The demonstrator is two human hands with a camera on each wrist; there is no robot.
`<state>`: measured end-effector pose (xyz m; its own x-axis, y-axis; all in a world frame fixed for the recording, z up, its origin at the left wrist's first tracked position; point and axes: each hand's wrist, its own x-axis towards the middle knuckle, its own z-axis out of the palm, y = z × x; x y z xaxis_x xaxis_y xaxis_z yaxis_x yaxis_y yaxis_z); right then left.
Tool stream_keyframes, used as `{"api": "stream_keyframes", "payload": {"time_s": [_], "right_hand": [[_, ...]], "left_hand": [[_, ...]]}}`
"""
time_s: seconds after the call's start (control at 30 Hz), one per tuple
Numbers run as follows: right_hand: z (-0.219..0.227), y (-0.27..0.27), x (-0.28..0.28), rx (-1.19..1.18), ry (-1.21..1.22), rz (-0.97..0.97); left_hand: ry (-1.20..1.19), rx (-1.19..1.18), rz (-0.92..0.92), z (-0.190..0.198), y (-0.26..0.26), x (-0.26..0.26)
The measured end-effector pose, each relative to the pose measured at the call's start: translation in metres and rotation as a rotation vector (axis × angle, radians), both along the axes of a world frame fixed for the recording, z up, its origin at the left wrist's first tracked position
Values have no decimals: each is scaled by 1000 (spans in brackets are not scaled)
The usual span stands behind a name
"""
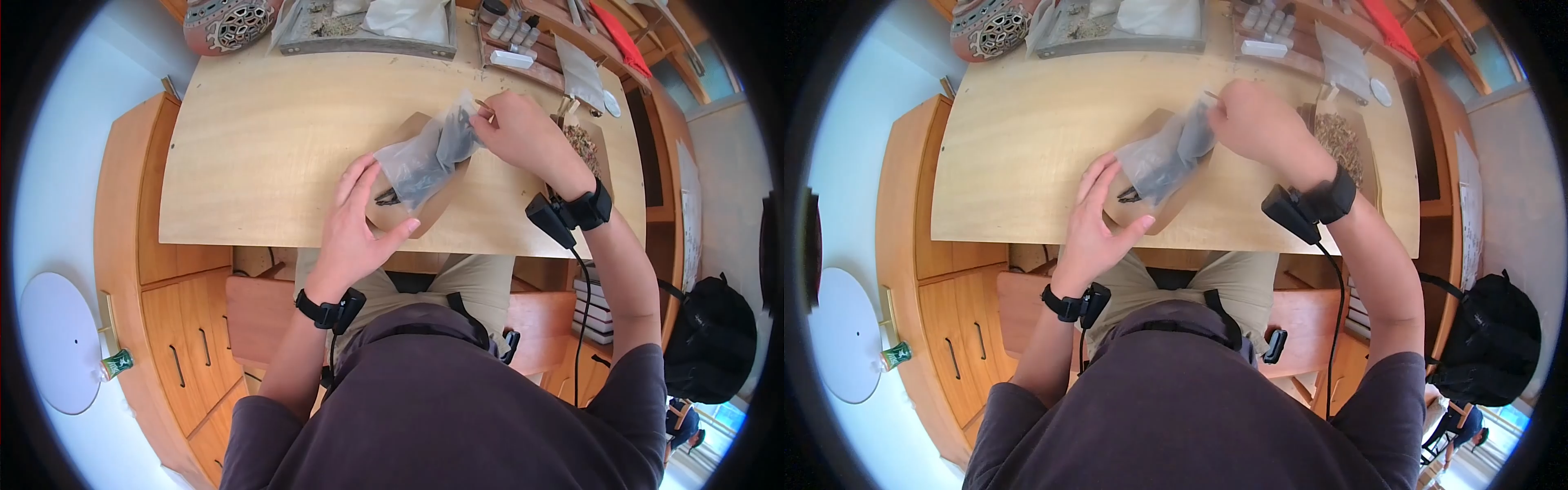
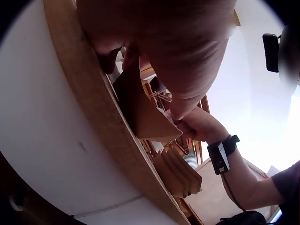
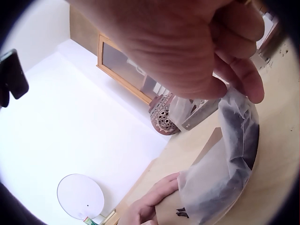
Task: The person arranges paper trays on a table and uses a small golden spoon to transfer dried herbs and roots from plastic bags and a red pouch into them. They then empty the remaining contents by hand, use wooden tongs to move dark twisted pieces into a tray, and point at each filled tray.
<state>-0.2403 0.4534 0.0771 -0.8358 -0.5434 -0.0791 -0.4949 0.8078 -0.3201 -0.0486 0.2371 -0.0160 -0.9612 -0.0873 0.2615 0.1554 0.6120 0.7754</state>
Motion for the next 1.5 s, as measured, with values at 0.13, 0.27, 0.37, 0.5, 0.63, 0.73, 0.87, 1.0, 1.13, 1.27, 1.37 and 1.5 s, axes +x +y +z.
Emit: {"api": "stream_keyframes", "payload": {"time_s": [0.13,0.27,0.37,0.5,0.63,0.73,0.87,1.0,1.13,1.27,1.37,1.5], "right_hand": [[6,2,5,21,-21,51],[8,2,9,-83,-47,112],[24,-3,22,-179,-63,160],[55,-11,38,-216,-49,172],[71,-14,40,-267,4,200],[78,-16,42,-242,35,188],[83,-12,39,-310,160,213],[102,-11,48,-316,141,153],[105,-4,40,-321,179,206],[120,7,35,-517,181,131],[116,14,38,-502,179,25],[100,40,38,-576,186,-76]], "left_hand": [[-25,-4,-19,2,1,2],[-34,-36,-20,3,1,4],[-33,-50,-14,1,1,5],[-11,7,-19,2,1,4],[-1,-12,-22,2,-1,4],[-4,-25,-18,3,-1,4],[-40,-22,-18,4,-2,4],[-37,33,-21,4,-2,3],[-31,35,-24,3,-3,2],[-35,21,-10,3,-2,4],[-40,56,-21,4,-4,3],[15,94,-23,-4,-10,1]]}}
